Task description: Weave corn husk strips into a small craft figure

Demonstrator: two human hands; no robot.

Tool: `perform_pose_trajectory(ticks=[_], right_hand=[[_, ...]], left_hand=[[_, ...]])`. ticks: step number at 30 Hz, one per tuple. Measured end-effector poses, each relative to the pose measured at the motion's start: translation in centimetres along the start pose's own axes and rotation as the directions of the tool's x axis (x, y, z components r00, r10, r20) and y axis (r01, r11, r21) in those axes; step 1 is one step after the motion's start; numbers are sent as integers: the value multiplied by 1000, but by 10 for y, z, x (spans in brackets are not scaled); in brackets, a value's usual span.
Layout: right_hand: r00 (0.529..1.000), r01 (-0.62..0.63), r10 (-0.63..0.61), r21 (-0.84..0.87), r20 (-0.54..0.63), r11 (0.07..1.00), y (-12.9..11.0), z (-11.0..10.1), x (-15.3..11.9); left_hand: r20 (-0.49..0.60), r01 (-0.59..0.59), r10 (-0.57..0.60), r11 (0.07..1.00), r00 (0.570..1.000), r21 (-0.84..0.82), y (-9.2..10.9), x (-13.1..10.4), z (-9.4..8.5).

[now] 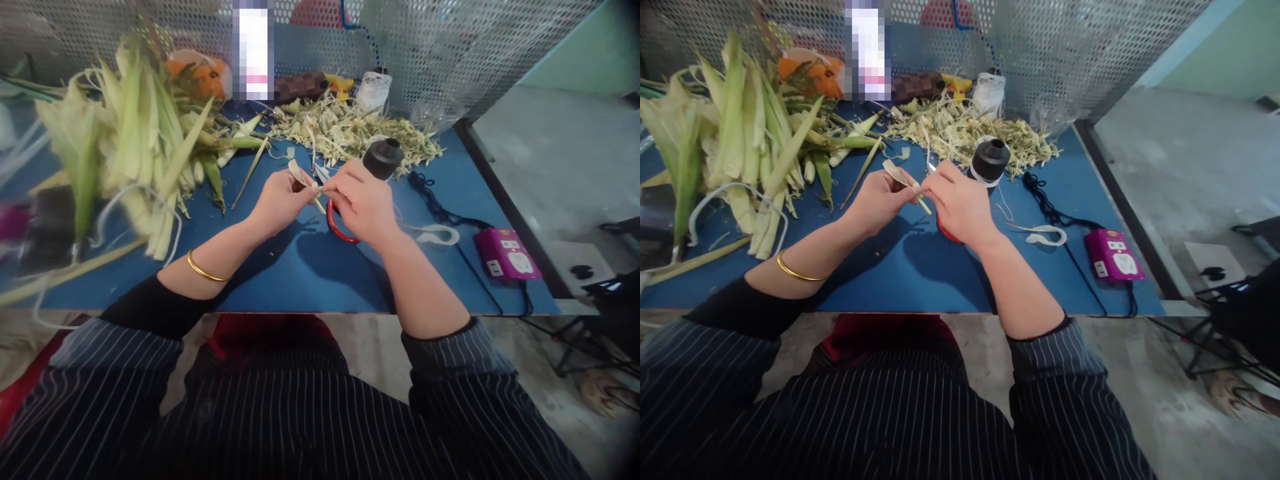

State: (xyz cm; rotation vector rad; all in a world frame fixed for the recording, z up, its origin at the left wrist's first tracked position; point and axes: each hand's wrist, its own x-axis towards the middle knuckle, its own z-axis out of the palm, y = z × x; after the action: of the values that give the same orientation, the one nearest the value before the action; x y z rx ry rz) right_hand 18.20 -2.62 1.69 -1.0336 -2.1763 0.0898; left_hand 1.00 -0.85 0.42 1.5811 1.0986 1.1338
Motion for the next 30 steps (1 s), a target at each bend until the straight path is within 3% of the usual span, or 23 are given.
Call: perform_pose_trajectory(ticks=[6, 9, 12, 14, 18, 21, 25, 27, 30], right_hand=[[984, -169, 178, 232, -21, 958, 9, -3, 4], [918, -393, 375, 412, 129, 822, 15, -4, 5], [773, -621, 524, 592, 358, 513, 19, -1, 4], [706, -679, 542, 655, 456, 333, 21, 2, 3], [694, -670, 509, 716, 509, 196, 21, 7, 4], [698, -648, 545, 734, 465, 204, 17, 9, 4], [709, -647, 577, 698, 404, 306, 12, 9, 3], [735, -637, 571, 659, 364, 400, 10, 7, 3], [827, -544, 513, 555, 230, 629, 7, 3, 3]], left_hand=[[330, 30, 1, 995, 944, -90, 10, -8, 1], [419, 76, -13, 988, 908, -133, 15, -9, -1], [405, 80, 1, 980, 914, -182, 17, -9, -3], [358, 61, 23, 973, 933, -223, 17, -9, -3], [253, 34, 39, 960, 967, -277, 16, -7, -1], [183, 27, 26, 960, 983, -279, 14, -6, 0], [159, 43, -1, 965, 987, -259, 12, -6, 0], [146, 61, -24, 964, 989, -258, 11, -6, 0], [101, 84, -58, 959, 993, -269, 9, -4, 0]])
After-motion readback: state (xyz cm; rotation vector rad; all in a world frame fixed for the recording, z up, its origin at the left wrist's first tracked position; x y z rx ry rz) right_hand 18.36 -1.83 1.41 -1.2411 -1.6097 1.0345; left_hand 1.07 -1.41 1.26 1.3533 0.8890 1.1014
